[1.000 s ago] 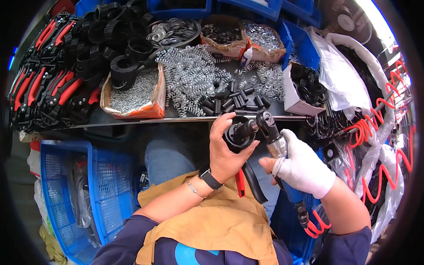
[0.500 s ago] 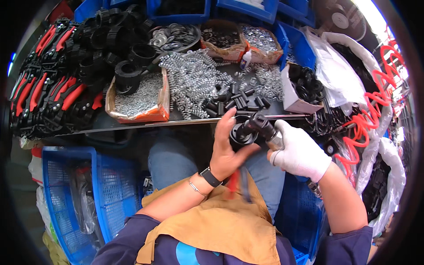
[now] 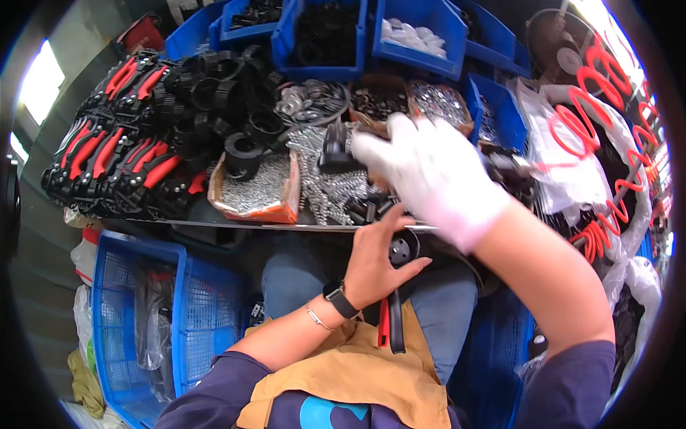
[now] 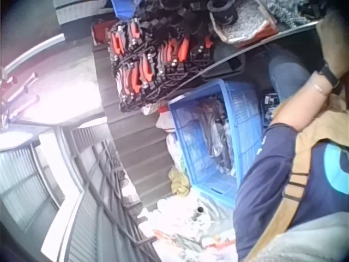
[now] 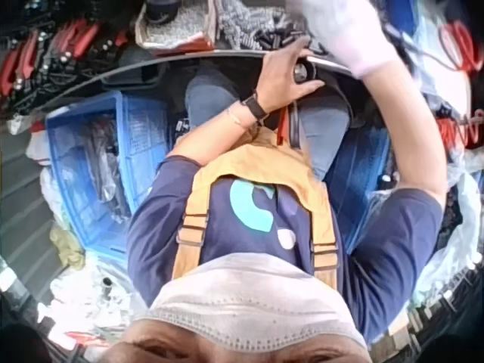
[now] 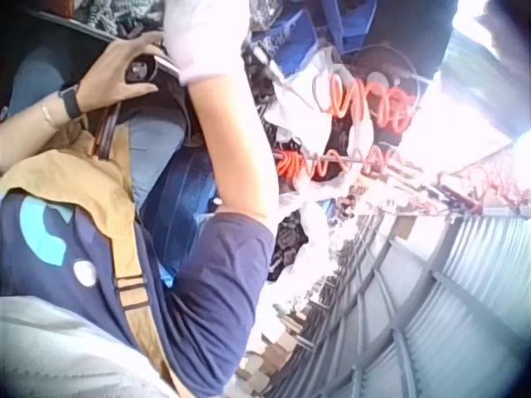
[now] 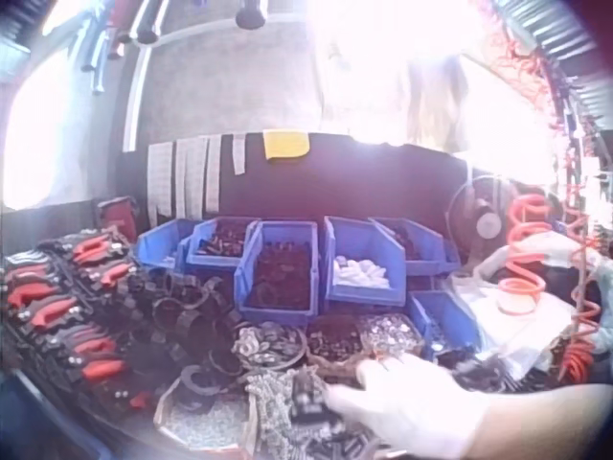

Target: The person assembles black plastic components and metal rods using an air screwdriver and pliers at a workstation.

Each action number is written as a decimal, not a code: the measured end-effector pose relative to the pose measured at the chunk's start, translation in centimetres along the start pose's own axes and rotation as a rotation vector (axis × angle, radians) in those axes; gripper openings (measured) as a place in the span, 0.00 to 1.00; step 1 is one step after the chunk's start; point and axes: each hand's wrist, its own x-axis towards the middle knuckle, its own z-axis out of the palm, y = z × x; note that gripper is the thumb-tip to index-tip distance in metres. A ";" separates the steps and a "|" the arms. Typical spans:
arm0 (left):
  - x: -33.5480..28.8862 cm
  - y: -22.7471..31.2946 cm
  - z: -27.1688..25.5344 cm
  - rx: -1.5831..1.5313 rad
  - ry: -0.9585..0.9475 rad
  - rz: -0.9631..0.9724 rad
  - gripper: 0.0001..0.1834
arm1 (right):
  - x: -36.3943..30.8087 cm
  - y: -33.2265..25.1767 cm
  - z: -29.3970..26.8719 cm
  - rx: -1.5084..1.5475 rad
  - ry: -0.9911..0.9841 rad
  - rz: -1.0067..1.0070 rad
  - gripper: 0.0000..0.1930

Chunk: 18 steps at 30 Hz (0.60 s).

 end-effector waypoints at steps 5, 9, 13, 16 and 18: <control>0.0 -0.2 0.9 0.019 -0.001 0.065 0.42 | 9.3 8.5 13.1 -0.027 -0.091 0.104 0.26; -0.1 0.0 1.9 0.004 0.011 0.083 0.41 | 10.7 11.9 16.5 0.073 -0.187 0.183 0.26; 0.0 0.0 1.9 -0.017 0.014 0.132 0.43 | 7.1 10.6 13.3 0.209 0.182 0.151 0.28; -1.2 -1.9 -0.1 0.066 0.090 0.059 0.41 | 1.0 3.1 9.1 0.325 0.127 0.300 0.08; -0.8 -1.4 1.0 0.010 0.081 0.106 0.40 | -9.4 0.4 8.8 0.139 -0.390 0.486 0.06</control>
